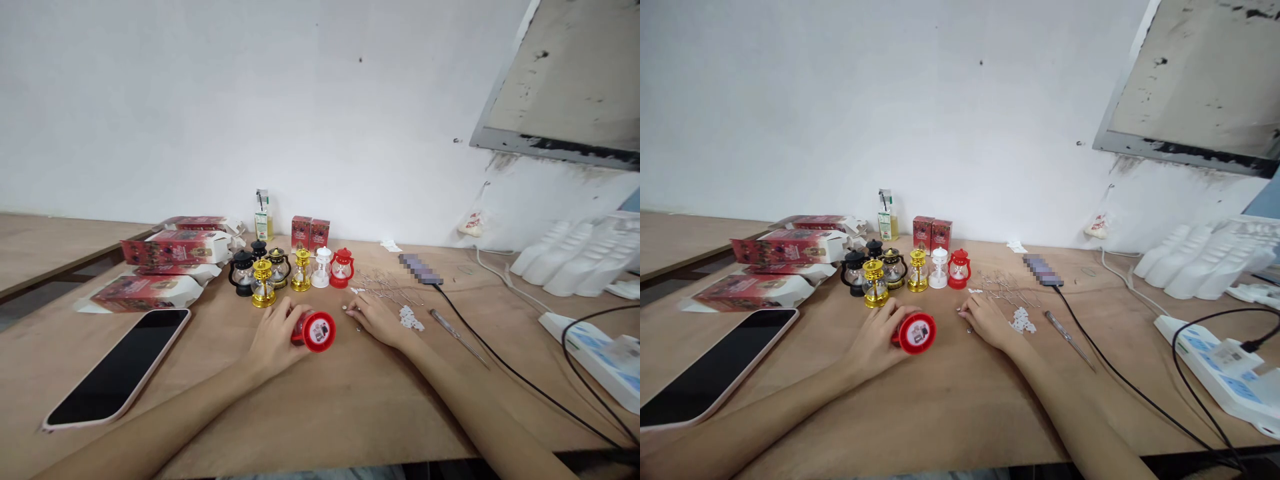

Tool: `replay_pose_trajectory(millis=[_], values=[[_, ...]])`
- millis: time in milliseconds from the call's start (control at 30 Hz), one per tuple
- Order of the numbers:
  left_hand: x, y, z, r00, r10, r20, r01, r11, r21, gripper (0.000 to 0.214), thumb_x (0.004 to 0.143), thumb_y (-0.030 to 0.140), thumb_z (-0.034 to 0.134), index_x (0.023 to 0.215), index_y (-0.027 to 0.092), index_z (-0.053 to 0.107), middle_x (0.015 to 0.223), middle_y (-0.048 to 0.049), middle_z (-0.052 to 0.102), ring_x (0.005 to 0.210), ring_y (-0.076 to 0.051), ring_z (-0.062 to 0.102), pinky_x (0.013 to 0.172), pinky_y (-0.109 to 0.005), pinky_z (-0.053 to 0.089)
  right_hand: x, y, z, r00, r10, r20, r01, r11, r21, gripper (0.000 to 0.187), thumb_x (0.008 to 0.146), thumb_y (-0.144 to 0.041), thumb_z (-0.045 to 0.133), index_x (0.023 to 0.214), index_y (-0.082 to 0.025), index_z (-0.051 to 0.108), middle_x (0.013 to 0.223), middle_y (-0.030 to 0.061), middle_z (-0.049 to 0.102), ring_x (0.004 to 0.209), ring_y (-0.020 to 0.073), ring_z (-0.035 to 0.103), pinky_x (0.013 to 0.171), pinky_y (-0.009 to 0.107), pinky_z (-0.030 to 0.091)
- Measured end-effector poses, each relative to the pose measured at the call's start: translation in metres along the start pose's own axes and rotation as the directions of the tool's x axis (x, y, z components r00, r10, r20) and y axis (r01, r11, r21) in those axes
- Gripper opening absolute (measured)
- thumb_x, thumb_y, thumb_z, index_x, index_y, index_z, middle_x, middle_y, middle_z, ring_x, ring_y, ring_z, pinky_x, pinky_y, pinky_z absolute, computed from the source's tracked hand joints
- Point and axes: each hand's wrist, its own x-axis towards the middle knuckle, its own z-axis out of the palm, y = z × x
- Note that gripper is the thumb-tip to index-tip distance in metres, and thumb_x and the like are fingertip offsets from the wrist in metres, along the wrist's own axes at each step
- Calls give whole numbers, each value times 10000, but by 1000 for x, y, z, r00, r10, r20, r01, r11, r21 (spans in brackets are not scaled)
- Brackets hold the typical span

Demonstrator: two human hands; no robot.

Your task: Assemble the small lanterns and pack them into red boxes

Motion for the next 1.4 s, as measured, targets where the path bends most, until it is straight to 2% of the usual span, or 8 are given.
replay_pose_trajectory(millis=[100,167,333,500,600,833,1200,1400], values=[[0,0,0,1000,1,0,-1,1000,12,413,717,351,646,1086,211,524,939,-38,524,892,-237,554,768,-351,414,1,-4,-2,996,-68,-65,65,997,-41,122,921,-225,480,839,-193,564,878,59,630,827,205,570,753,353,436],[0,0,1,1000,0,4,0,1000,16,414,717,347,648,1088,212,522,944,-40,526,897,-237,554,767,-351,411,1,-12,-6,976,-112,-187,107,994,-33,142,930,-220,464,841,-193,571,851,57,632,808,199,572,736,347,437],[-1,-1,2,1000,-6,16,6,1000,11,427,717,339,650,1102,209,521,965,-46,526,917,-244,558,762,-353,405,-4,-49,-19,819,-132,-559,217,972,87,117,914,-170,487,929,-195,600,856,58,594,846,172,570,731,314,469],[-1,-1,3,1000,-5,7,5,1000,17,420,730,388,637,1097,214,525,967,-46,529,910,-244,558,765,-352,408,-9,-81,-20,710,-311,-631,399,917,-3,107,876,-154,549,928,-211,624,836,40,585,743,141,554,665,291,449],[-1,-1,2,1000,11,5,-11,1000,24,418,741,410,625,1095,215,521,973,-48,534,905,-240,556,760,-348,407,-9,-86,-17,711,-352,-609,411,910,-46,104,866,-153,561,913,-212,633,826,42,590,719,142,536,651,295,430],[0,-1,3,1000,20,5,-20,999,37,409,751,401,617,1099,212,516,971,-49,535,904,-241,552,752,-352,405,-9,-85,-14,769,-323,-551,351,935,-58,139,869,-163,553,896,-245,662,838,38,600,719,143,532,664,296,417],[0,0,2,1000,6,23,-6,1000,28,416,739,383,640,1094,200,525,974,-54,530,908,-249,554,767,-364,408,-6,-87,-15,700,-400,-591,391,908,-151,175,852,-131,570,860,-263,684,833,24,617,704,122,533,637,281,377],[0,0,2,1000,-1,9,1,1000,21,414,732,385,631,1094,217,520,988,-49,534,908,-240,555,777,-355,407,-8,-76,-18,737,-317,-597,353,934,-60,200,859,-158,569,946,-294,686,855,32,603,727,135,554,666,296,415]])
